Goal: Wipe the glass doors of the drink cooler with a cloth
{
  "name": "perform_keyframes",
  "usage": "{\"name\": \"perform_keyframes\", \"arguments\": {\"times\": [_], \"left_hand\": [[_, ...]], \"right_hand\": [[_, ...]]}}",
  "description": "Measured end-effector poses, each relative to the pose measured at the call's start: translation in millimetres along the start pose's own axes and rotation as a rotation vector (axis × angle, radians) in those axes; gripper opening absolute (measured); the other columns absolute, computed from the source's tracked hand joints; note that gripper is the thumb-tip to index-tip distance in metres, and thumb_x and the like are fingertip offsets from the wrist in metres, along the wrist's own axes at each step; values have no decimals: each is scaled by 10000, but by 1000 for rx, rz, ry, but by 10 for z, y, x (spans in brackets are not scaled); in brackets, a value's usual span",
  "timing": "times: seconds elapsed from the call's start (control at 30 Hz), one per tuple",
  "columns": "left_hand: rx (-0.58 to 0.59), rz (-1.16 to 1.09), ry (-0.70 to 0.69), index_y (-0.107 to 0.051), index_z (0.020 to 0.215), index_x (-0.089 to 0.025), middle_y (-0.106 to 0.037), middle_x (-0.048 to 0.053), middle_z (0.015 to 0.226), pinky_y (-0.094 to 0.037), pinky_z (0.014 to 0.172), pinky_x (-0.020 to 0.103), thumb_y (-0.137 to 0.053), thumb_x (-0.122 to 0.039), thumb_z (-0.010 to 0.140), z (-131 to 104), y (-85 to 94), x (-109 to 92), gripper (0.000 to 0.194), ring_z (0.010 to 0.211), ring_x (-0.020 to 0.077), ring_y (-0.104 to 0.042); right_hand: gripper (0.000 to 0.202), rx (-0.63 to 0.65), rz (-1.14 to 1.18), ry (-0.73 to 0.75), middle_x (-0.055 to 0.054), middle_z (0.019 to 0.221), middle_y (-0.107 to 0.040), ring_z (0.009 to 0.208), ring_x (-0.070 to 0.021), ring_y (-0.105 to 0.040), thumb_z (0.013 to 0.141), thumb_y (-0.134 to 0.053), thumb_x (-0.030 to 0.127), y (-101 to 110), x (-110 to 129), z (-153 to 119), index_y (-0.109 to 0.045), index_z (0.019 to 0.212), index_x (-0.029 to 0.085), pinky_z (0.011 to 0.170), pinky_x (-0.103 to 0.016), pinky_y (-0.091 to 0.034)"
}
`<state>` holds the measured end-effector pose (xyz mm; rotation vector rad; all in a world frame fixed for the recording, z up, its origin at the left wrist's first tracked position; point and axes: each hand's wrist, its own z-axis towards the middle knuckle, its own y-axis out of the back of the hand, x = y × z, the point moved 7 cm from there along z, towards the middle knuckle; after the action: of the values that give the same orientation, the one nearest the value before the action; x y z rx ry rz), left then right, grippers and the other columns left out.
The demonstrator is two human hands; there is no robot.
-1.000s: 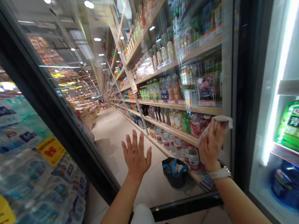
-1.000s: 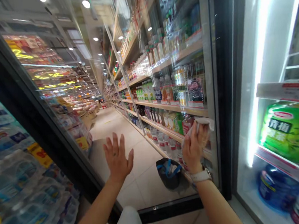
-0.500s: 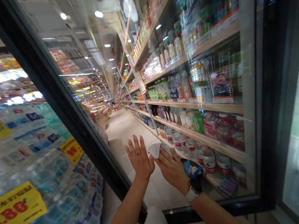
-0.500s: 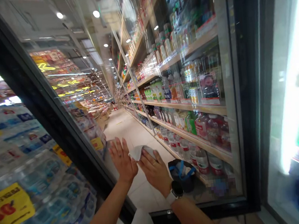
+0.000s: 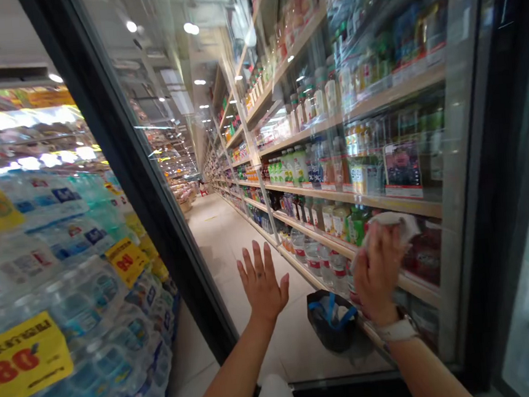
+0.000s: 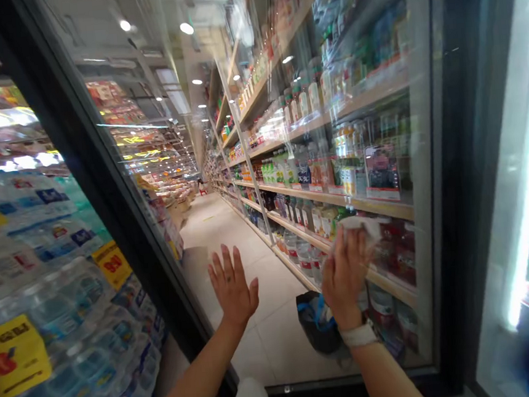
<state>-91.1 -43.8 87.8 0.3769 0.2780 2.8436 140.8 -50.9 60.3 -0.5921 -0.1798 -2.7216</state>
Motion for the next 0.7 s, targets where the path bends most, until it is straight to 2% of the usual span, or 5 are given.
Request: {"name": "perform_keyframes", "arguments": {"times": [0.2,0.3,0.4,0.6,0.7], "left_hand": [[22,-35,-14,-171,1539,-97,-266,187,1583,-157,1182,548,-256,-474,975,-39,-58,44,683,1502,335,-95],[17,-74,-29,-194,1533,-87,-276,192,1576,-156,1182,541,-242,-473,974,-46,-86,61,681,1500,334,-111],[-9,-90,-35,-196,1534,-86,-280,187,1577,-146,1190,514,-272,-461,977,-47,-102,71,675,1503,320,-98],[-14,-118,-32,-211,1532,-87,-370,197,1532,-160,1195,499,-318,-481,971,-52,-114,80,694,1491,311,-165],[-57,-169,-45,-169,1538,-82,-369,207,1529,-204,1186,495,-298,-476,973,-78,-64,83,700,1483,305,-193]], "right_hand": [[460,280,52,620,-62,1262,-658,1295,-214,-495,937,-411,133,-436,976,-560,-542,1364,245,1201,-453,-187],[372,295,94,856,-37,1199,-691,1298,-169,-487,933,-441,132,-448,1055,-590,-637,1231,239,1207,-397,-178],[350,335,66,1013,-40,1215,-684,1340,-171,-447,934,-451,143,-416,1072,-309,-643,1213,230,1212,-405,-171],[501,334,-129,884,-98,1417,-546,1421,-233,-345,918,-438,111,-417,1379,639,-492,1407,200,1207,-493,-174],[525,356,-134,877,-113,1455,-504,1425,-258,-335,920,-440,130,-467,1513,642,-450,1442,186,1201,-520,-180]]}}
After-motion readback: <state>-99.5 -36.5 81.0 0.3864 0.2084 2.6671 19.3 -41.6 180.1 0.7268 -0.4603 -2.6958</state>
